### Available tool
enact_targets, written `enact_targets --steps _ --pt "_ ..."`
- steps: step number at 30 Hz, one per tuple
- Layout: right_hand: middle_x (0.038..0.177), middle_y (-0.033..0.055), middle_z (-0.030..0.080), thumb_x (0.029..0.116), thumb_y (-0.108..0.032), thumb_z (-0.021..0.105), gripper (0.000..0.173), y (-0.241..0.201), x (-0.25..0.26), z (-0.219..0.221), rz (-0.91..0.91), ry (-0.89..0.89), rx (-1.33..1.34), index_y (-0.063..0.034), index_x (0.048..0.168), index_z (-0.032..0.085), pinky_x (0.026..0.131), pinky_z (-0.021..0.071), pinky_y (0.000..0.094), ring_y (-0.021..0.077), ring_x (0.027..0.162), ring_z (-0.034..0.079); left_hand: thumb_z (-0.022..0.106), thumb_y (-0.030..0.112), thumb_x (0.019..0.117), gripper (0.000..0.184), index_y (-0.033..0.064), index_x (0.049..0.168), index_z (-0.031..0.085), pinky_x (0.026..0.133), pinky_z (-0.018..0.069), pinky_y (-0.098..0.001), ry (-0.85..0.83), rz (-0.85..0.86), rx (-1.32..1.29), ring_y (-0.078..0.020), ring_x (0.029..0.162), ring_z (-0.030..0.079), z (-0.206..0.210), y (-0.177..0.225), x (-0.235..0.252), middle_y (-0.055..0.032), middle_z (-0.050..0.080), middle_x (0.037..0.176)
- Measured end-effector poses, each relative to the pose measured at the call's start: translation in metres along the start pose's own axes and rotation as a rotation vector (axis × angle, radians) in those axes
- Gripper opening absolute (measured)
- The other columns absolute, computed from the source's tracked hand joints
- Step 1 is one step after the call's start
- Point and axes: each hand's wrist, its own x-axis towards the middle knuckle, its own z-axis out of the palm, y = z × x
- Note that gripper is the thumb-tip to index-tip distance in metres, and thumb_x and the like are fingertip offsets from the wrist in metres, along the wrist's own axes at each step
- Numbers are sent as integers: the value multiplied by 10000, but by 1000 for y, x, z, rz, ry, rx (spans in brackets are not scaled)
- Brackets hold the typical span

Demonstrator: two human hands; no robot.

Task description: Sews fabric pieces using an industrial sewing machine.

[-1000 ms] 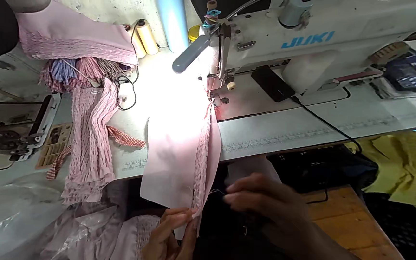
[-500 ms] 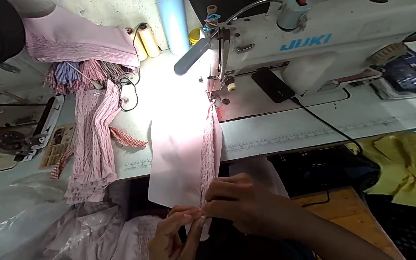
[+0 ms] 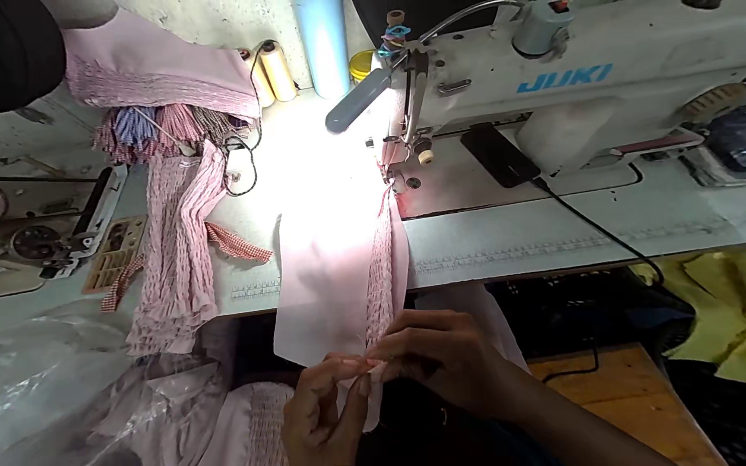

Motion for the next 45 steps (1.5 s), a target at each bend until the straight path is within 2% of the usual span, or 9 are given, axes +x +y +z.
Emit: enact_targets --steps 9,12,15,20,22,25,30,40,45 --pt "918 79 646 990 -58 615 80 -6 -10 4 -68 0 -137 -56 963 690 755 523 131 81 846 631 635 163 1004 238 217 1235 650 967 537 -198 -135 97 139 -44 1155 638 -17 -11 -6 97 693 1190" --pt "990 81 596 1008 -61 597 67 -12 -15 3 -102 23 -179 -77 991 659 735 504 111 72 853 592 523 297 1019 263 221 1264 582 1204 324 -339 -296 232 522 -106 1379 459 -42 -23 -12 73 583 1337" --pt "1009 79 599 1008 -56 594 68 -10 -16 4 -133 41 -177 -81 1008 657 754 502 132 86 873 590 536 350 1017 302 263 1304 572 1247 214 -458 -326 262 705 -133 1429 407 -51 -35 -21 69 541 1408" --pt "1136 84 637 1010 -47 573 91 -10 -14 2 -168 6 -201 -94 999 650 746 502 137 93 886 600 630 278 1006 122 246 1092 710 1232 249 -436 -214 311 671 -97 1325 514 -57 -52 -13 100 661 1240" --pt "1168 76 647 1006 -40 565 104 -10 -14 -2 -170 -14 -202 -106 995 645 745 503 143 93 896 605 654 258 1002 82 210 1045 704 1195 337 -377 -135 291 561 -70 1223 592 -56 -49 -5 100 700 1124" --pt "992 79 633 983 -12 589 106 -8 -13 -3 -168 5 -149 -76 994 673 749 508 153 108 871 600 706 234 968 65 184 1008 719 974 509 -206 -5 233 353 -23 1074 632 -36 -27 10 115 693 1025" --pt "978 73 627 990 -29 608 61 -12 -8 -2 -189 80 -138 -62 997 659 797 519 144 92 899 616 734 154 926 44 147 970 733 894 514 -162 -33 248 240 -34 1011 635 2 -3 19 78 700 976" --pt "963 57 646 997 -56 624 27 -14 -9 0 -159 168 -126 -55 1011 648 819 529 160 88 911 634 670 137 977 85 127 1020 742 955 468 -185 -71 328 406 -57 1042 607 2 2 16 51 689 989" --pt "917 67 629 1003 -71 624 145 -17 -8 2 -121 182 -197 -47 1133 682 807 514 144 94 867 618 650 135 979 69 120 976 716 981 434 -231 -52 429 557 -81 1014 594 3 4 16 34 669 966"
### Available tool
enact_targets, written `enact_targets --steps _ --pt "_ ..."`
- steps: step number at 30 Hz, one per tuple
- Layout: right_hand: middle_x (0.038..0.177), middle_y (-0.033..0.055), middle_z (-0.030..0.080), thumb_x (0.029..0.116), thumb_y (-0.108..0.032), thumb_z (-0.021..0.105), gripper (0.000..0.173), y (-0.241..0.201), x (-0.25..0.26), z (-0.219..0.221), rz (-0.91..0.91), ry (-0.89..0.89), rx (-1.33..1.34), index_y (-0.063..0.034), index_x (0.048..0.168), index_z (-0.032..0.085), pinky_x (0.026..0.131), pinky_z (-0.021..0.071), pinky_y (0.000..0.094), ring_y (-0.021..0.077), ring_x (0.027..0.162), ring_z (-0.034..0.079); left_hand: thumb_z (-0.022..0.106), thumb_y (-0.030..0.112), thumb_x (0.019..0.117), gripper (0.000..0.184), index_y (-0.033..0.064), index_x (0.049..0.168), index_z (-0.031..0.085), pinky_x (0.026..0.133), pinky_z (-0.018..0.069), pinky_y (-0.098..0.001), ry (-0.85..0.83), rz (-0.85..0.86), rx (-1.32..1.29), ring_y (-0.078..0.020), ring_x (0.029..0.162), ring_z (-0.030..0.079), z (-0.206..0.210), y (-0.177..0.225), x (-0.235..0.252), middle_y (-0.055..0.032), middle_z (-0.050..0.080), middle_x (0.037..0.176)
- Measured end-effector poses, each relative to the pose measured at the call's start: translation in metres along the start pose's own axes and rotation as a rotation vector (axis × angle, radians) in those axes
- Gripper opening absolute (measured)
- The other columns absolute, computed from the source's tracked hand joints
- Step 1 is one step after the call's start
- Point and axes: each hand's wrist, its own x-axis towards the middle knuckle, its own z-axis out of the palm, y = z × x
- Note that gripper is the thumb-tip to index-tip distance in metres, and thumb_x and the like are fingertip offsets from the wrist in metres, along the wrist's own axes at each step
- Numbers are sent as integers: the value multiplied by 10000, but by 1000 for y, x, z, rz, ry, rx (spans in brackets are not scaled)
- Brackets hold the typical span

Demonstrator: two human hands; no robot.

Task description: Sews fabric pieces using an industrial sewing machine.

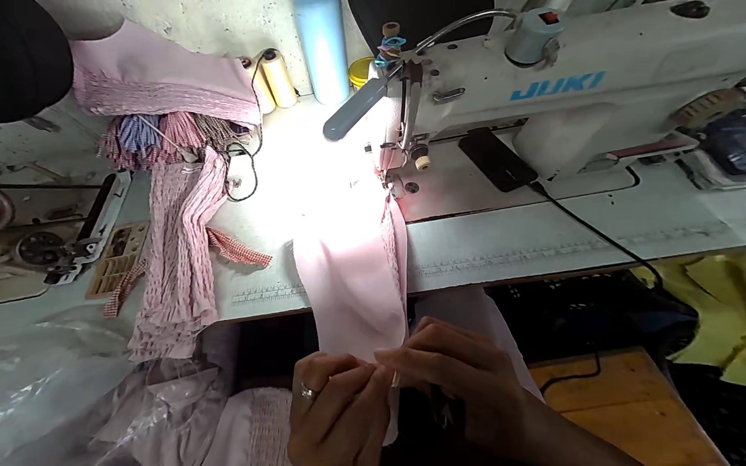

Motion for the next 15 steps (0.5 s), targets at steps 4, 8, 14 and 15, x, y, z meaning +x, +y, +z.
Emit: enact_targets --steps 4,8,14,15 --pt "917 72 610 1012 -56 600 106 1 -3 -1 -34 -32 -51 -45 1072 687 791 518 159 111 866 607 628 302 982 181 151 1056 696 1034 407 -271 -49 -15 14 -90 1083 585 1 0 -4 47 670 1027" --pt "973 89 603 1020 -60 565 91 -2 -3 -11 -115 -65 -266 -60 1066 643 748 512 189 149 857 587 650 392 977 277 177 1144 599 1034 433 -296 -64 -101 82 -128 1130 584 21 -4 -15 12 643 1118" --pt "908 96 660 1002 -50 549 120 -18 -50 -13 -12 -295 -381 -62 1001 668 658 540 248 193 783 634 581 123 974 153 123 870 693 881 500 -286 -465 104 106 -193 911 633 -22 -11 4 -41 668 842" --pt "901 105 668 981 -30 566 115 -15 -66 -8 42 -328 -356 -50 982 679 654 553 251 201 787 652 590 64 938 162 107 845 716 820 526 -329 -601 132 108 -226 872 654 -22 -10 4 -59 679 825"
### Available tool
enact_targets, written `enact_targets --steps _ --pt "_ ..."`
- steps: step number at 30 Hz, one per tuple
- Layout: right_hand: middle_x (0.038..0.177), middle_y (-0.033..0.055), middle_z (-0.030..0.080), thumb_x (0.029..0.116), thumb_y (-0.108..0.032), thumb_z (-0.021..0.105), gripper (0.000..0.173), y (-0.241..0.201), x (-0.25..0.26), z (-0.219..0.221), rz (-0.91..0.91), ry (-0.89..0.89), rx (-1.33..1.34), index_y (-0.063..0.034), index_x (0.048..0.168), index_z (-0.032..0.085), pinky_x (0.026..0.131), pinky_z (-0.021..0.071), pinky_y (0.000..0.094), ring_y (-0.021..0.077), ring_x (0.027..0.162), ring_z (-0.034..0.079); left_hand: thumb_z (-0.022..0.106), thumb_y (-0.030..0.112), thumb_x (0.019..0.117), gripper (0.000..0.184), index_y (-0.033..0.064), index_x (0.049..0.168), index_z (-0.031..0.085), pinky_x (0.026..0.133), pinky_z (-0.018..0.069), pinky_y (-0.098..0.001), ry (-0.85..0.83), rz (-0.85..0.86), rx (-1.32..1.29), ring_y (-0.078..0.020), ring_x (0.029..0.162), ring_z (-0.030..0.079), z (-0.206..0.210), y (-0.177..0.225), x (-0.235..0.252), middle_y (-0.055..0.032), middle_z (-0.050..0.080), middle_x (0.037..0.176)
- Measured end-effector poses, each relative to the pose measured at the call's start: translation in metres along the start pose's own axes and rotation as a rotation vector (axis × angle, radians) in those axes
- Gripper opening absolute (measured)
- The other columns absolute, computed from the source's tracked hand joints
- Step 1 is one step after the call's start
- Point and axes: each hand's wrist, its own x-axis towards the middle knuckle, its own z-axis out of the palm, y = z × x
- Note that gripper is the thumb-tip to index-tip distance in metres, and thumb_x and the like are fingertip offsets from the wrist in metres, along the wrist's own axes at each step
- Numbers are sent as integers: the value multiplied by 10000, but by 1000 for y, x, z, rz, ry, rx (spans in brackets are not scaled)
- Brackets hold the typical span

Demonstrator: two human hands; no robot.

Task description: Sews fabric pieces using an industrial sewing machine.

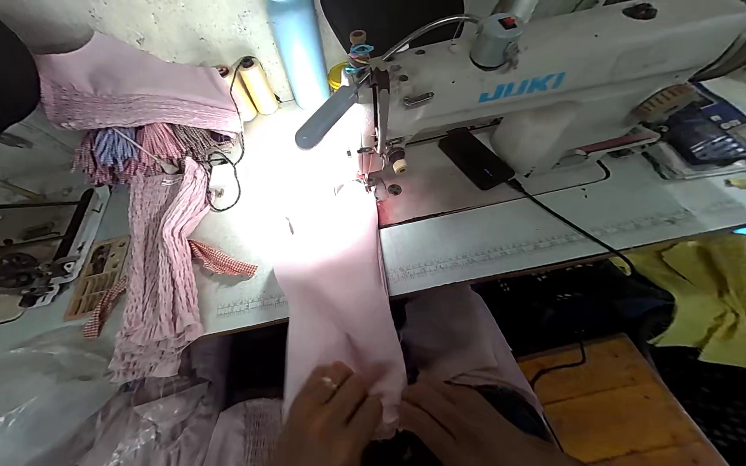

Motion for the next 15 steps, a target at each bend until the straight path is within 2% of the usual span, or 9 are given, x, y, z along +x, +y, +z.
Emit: enact_targets --steps 2,4,6,7,9,11,12,13,15 --pt "907 111 680 895 15 600 112 9 -26 19 106 -42 39 -43 946 681 709 577 250 204 830 683 643 28 878 123 94 859 745 775 569 -396 -242 28 -29 -260 858 689 15 -4 -2 -68 691 838" --pt "908 123 687 846 41 614 128 16 -40 28 176 -26 64 -30 928 681 753 582 248 209 845 695 704 156 870 88 117 933 751 817 575 -441 -330 30 -121 -259 917 702 28 -16 1 -55 712 905" --pt "929 124 690 863 41 610 132 14 -44 29 209 -8 92 -34 945 682 774 581 246 206 872 695 703 377 919 262 154 1046 758 916 556 -436 -238 -57 -188 -228 1071 677 28 -28 17 -49 721 1093" --pt "934 118 684 873 33 609 132 12 -43 29 219 8 99 -45 951 682 773 578 240 199 879 689 663 404 944 317 134 1079 761 953 551 -447 -129 -132 -140 -249 1136 668 27 -35 27 -83 711 1187" --pt "943 114 677 893 18 617 129 10 -41 28 247 46 101 -64 958 691 758 577 238 195 890 682 606 338 986 374 24 1144 734 940 543 -517 90 -324 43 -378 1146 656 27 -60 50 -206 674 1258" --pt "960 115 679 902 3 632 127 10 -41 25 284 60 74 -82 964 703 748 581 239 192 897 685 673 314 959 485 -71 1253 651 943 506 -608 146 -588 112 -493 1150 601 25 -87 63 -307 607 1272" --pt "949 111 678 904 -5 632 126 11 -41 25 289 67 47 -90 961 706 735 576 236 190 884 683 709 309 944 544 -91 1301 612 950 490 -625 129 -701 94 -504 1143 589 23 -98 67 -325 588 1262" --pt "933 107 682 901 -8 631 124 12 -42 26 283 78 22 -92 951 707 724 573 235 190 872 683 731 283 934 516 -94 1270 626 917 504 -612 127 -752 90 -475 1074 619 22 -106 69 -312 619 1187" --pt "926 95 686 919 -7 609 115 14 -42 29 260 88 9 -87 941 689 749 570 223 181 881 681 735 223 925 327 -68 1067 691 751 534 -520 158 -761 80 -336 819 660 22 -118 70 -211 678 930"
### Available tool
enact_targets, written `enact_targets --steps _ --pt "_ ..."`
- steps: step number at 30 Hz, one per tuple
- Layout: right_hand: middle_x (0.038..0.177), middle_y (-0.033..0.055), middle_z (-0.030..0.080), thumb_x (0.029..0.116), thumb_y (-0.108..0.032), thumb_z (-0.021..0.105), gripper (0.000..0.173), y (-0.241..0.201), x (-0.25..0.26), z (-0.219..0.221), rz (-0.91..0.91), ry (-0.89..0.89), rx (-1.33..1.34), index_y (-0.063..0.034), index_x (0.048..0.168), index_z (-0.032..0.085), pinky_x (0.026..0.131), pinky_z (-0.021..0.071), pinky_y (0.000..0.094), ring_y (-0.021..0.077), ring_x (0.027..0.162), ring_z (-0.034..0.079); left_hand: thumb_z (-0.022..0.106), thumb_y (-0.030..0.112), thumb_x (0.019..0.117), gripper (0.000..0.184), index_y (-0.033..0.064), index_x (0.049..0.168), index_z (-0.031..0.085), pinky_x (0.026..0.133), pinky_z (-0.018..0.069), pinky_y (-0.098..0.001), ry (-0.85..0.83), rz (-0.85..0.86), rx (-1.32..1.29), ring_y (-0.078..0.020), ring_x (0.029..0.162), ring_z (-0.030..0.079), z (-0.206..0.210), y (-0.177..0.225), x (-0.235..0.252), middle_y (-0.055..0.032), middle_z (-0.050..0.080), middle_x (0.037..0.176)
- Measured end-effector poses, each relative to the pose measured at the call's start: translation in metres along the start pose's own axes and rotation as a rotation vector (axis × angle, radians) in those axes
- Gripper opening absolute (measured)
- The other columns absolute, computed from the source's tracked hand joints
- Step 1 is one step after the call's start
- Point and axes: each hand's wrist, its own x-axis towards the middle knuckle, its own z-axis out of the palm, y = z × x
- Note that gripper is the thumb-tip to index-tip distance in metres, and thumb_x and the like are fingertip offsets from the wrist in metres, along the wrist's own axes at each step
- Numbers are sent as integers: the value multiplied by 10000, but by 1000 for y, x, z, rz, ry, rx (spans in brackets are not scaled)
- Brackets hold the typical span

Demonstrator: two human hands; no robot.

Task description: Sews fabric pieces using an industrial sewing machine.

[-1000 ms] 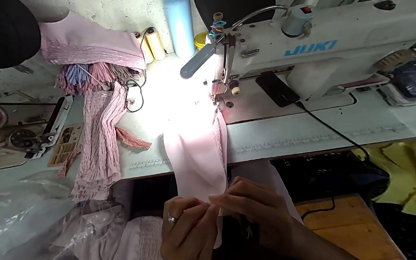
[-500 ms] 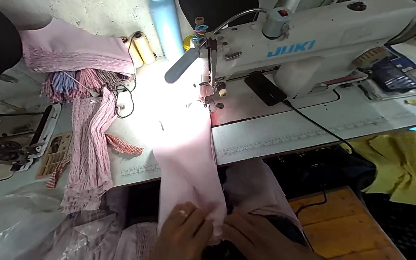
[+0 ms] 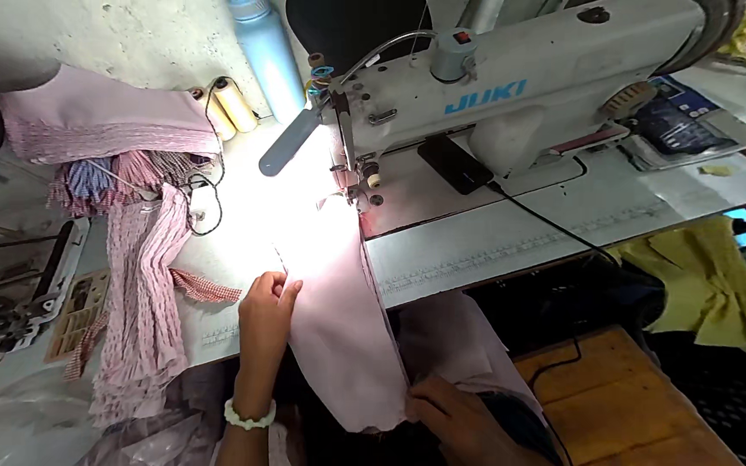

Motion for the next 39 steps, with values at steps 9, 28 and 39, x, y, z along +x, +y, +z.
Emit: enact_targets --steps 9,28,39 --pt "934 151 666 909 22 637 96 -13 0 -3 111 -34 187 -46 926 702 720 576 272 232 867 672 718 89 912 174 -71 979 700 828 493 -648 23 104 164 -487 952 633 -9 13 6 -284 643 983" --pt "964 225 700 908 -37 696 131 -7 1 -1 451 -93 422 83 960 715 793 595 344 287 855 709 546 323 1064 332 49 923 671 719 500 -549 -268 -56 -8 -311 774 652 65 88 91 -129 655 788" --pt "897 205 706 902 -1 690 105 5 9 0 314 -221 673 85 953 719 768 572 312 247 815 698 671 298 987 241 77 893 693 691 483 -553 -233 -90 41 -307 779 659 66 100 87 -108 673 789"
